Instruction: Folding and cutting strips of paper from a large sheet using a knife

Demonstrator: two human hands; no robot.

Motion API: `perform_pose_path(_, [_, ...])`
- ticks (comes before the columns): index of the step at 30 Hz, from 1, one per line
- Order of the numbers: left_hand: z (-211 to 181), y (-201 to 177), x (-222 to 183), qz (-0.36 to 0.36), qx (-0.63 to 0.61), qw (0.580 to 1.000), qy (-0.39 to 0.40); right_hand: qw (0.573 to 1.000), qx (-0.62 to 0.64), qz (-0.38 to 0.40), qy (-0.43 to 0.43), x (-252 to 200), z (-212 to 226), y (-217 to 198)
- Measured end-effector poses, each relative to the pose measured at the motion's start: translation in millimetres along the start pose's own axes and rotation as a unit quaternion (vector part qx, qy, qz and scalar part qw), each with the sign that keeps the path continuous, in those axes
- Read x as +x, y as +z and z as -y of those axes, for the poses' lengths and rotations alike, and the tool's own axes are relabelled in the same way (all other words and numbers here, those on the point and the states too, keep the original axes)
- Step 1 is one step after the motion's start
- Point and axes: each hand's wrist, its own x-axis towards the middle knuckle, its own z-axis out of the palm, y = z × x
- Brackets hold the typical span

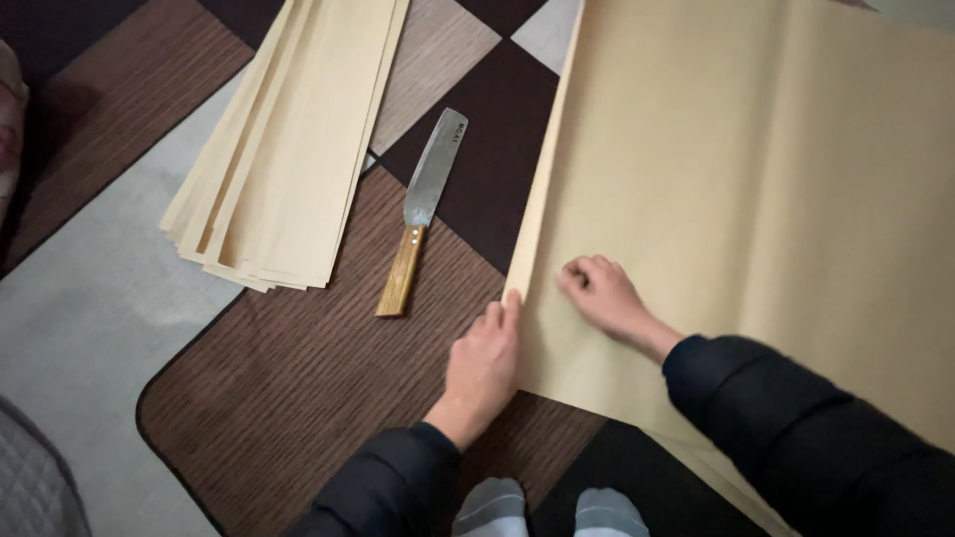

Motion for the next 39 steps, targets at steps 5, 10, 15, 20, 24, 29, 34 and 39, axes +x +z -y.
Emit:
perform_pose_path(5, [-25.1,5.6,6.7,0.006,0.032,0.999,0.033,0.993,0.095,0.033,0.068,-12.1,22.6,-13.2])
perform_pose_path(10, [-29.7,4.8,7.1,0.035,0.04,0.996,0.066,0.995,-0.027,0.048,0.084,-1.5,1.6,9.9])
perform_pose_path(15, [24.1,2.2,9.7,-0.1,0.025,0.981,0.165,0.998,0.051,0.02,0.041,-16.6,19.2,-6.8])
perform_pose_path(20, [61.4,5.3,1.1,0.005,-0.003,0.978,0.207,0.998,0.056,0.014,0.033,-19.8,19.6,-10.4])
perform_pose_path(24, [66.0,7.0,1.7,0.057,-0.01,0.972,0.227,0.993,0.048,0.069,0.079,-20.9,8.0,-17.3])
perform_pose_path(29, [61.6,19.8,2.9,0.049,-0.004,0.971,0.234,0.981,0.038,0.159,0.101,-34.8,-0.9,-21.9])
perform_pose_path(34, [60.0,28.3,5.5,0.043,-0.007,0.969,0.243,0.966,0.064,0.208,0.14,-45.4,-5.0,-21.3])
perform_pose_path(39, [63.7,29.6,3.6,0.048,0.001,0.961,0.272,0.966,0.025,0.206,0.152,-55.0,2.2,-32.8])
